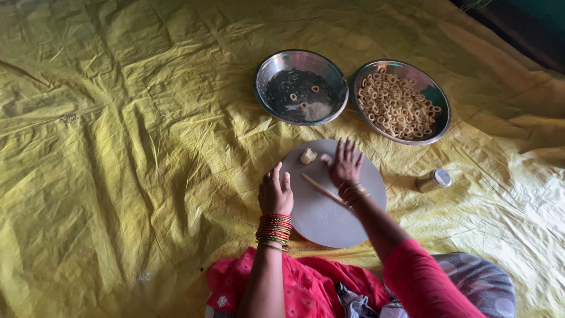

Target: The person rolls small pieces of dough into thin ropes on a round board, then joins the ends to form rings. The rings are placed into a metal bowl containing similar items. The process is repeated with additional dough pieces.

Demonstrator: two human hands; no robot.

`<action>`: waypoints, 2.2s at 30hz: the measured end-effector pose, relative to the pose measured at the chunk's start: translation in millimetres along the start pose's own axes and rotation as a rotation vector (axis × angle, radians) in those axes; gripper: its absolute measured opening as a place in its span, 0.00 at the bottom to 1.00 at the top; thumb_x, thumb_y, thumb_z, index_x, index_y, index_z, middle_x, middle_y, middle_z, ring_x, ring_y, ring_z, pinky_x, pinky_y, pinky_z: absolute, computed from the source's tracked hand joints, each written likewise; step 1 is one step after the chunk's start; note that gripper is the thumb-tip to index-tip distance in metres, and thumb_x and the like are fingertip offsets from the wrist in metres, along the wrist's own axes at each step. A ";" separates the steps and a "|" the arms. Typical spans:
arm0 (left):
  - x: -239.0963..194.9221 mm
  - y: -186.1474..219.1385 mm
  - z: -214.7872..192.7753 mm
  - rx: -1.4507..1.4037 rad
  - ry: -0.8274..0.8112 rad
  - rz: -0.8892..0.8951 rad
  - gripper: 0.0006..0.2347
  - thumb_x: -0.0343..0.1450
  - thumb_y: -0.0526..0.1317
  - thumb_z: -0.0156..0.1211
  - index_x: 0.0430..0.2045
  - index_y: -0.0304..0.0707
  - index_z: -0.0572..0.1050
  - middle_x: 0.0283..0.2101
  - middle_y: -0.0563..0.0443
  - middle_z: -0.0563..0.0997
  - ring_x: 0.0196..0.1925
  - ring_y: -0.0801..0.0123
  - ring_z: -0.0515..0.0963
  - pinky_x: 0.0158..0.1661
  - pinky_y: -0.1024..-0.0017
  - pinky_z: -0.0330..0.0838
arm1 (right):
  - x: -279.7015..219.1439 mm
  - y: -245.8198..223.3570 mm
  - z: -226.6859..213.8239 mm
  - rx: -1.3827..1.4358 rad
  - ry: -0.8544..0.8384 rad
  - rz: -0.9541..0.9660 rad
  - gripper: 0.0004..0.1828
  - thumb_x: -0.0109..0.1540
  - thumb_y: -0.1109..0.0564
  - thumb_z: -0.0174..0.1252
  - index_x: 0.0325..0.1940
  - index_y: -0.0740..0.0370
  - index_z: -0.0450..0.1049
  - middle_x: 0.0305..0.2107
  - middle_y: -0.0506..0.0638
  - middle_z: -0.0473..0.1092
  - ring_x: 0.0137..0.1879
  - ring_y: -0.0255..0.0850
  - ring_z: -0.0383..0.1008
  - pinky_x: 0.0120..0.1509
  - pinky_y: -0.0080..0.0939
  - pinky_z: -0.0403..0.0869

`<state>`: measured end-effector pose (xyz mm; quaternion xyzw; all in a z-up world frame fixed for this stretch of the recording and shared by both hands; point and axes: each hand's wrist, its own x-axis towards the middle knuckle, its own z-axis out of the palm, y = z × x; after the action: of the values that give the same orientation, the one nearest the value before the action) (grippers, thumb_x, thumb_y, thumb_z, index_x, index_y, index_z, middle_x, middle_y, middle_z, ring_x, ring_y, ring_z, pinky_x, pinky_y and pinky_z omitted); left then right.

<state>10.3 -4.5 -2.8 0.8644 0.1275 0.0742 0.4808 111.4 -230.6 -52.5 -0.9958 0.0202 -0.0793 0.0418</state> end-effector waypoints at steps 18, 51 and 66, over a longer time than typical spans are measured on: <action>2.1 3.4 -9.9 0.021 -0.039 -0.003 0.18 0.74 0.50 0.56 0.58 0.51 0.72 0.61 0.43 0.74 0.63 0.50 0.72 0.60 0.53 0.67 | -36.0 -61.2 -85.2 0.364 -0.164 -0.039 0.14 0.61 0.47 0.63 0.48 0.51 0.78 0.41 0.46 0.81 0.48 0.41 0.82 0.49 0.43 0.78; -0.8 -17.3 -2.1 0.065 -0.047 0.082 0.20 0.72 0.55 0.58 0.53 0.44 0.76 0.56 0.42 0.79 0.59 0.49 0.76 0.58 0.56 0.69 | -23.6 35.8 -32.6 -0.046 -0.144 -0.126 0.53 0.67 0.27 0.43 0.81 0.61 0.30 0.79 0.58 0.30 0.83 0.55 0.24 0.81 0.66 0.34; -3.9 -9.9 -2.0 0.093 -0.112 0.044 0.24 0.72 0.59 0.54 0.58 0.45 0.73 0.60 0.40 0.75 0.61 0.47 0.74 0.59 0.53 0.67 | -31.0 24.3 -7.7 -0.003 -0.052 -0.091 0.56 0.67 0.25 0.44 0.82 0.63 0.32 0.79 0.61 0.33 0.84 0.55 0.26 0.82 0.68 0.34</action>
<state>4.6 0.9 -10.2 0.8911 0.0847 0.0302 0.4447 78.7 -254.0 -51.9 -0.9975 -0.0261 -0.0549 0.0370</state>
